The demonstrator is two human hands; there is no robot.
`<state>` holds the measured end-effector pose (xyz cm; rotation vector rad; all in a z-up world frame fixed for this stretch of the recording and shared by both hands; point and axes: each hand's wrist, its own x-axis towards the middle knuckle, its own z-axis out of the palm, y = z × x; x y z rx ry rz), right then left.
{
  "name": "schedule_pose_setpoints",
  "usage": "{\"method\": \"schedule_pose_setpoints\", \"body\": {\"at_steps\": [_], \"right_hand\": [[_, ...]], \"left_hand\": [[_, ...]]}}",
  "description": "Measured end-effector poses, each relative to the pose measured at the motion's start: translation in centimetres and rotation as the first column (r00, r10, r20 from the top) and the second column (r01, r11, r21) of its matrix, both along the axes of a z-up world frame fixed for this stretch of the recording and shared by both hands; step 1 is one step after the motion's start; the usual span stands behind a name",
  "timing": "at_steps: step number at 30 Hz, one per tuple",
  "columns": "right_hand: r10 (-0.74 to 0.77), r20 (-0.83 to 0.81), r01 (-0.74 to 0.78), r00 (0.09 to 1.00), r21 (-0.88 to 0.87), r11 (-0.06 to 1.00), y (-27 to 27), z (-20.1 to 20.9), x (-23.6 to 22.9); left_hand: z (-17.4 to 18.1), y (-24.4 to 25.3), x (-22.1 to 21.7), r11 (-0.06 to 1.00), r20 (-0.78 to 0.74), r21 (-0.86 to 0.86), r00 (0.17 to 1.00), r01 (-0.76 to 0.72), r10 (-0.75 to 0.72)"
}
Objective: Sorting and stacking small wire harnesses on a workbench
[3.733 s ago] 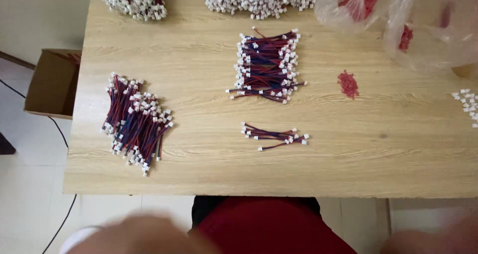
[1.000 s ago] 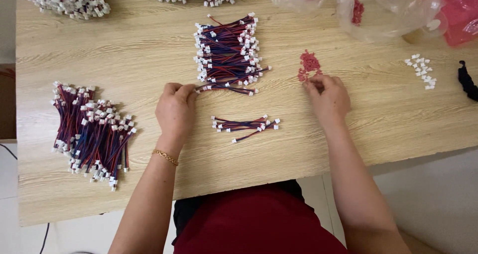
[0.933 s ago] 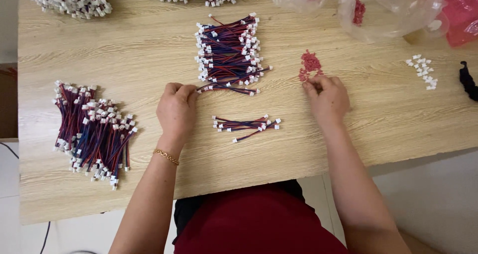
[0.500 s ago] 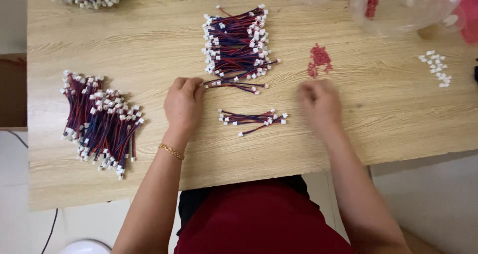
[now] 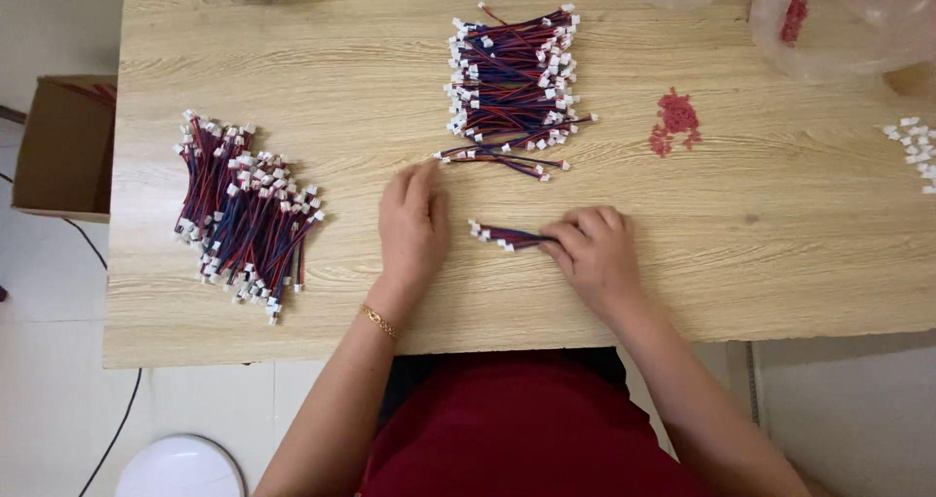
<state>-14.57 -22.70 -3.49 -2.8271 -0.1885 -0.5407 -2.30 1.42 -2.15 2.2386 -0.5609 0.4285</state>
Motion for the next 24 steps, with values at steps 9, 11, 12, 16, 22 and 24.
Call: {"method": "schedule_pose_setpoints", "body": {"at_steps": [9,11,12,16,22,24], "right_hand": [[-0.347,0.082,0.349,0.934,-0.012,0.937,-11.5,1.1,-9.0],[-0.366,0.21,0.389,0.906,-0.075,0.918,-15.0,0.1,-10.7],[-0.484,0.191,0.506,0.854,-0.088,0.858,-16.5,-0.5,-11.3],[-0.637,0.283,0.685,0.717,-0.113,0.72,-20.4,-1.8,-10.6],[-0.635,0.418,0.74,0.65,-0.155,0.655,-17.1,1.5,-4.8],[-0.597,0.278,0.626,0.752,-0.02,0.779,-15.2,1.4,-2.5]], "left_hand": [[1.0,-0.6,3.3,0.979,-0.148,0.204,0.987,-0.023,0.054],[1.4,-0.7,3.5,0.976,-0.19,0.217,0.981,0.007,0.035],[1.3,-0.8,3.6,0.972,-0.204,0.233,0.977,-0.009,0.058],[1.1,-0.6,3.7,0.964,-0.224,0.264,0.97,-0.034,0.095],[0.9,-0.5,3.8,0.968,-0.251,0.25,0.963,-0.034,0.099],[0.8,-0.2,3.6,0.978,-0.243,0.204,0.965,-0.05,0.1]]}}
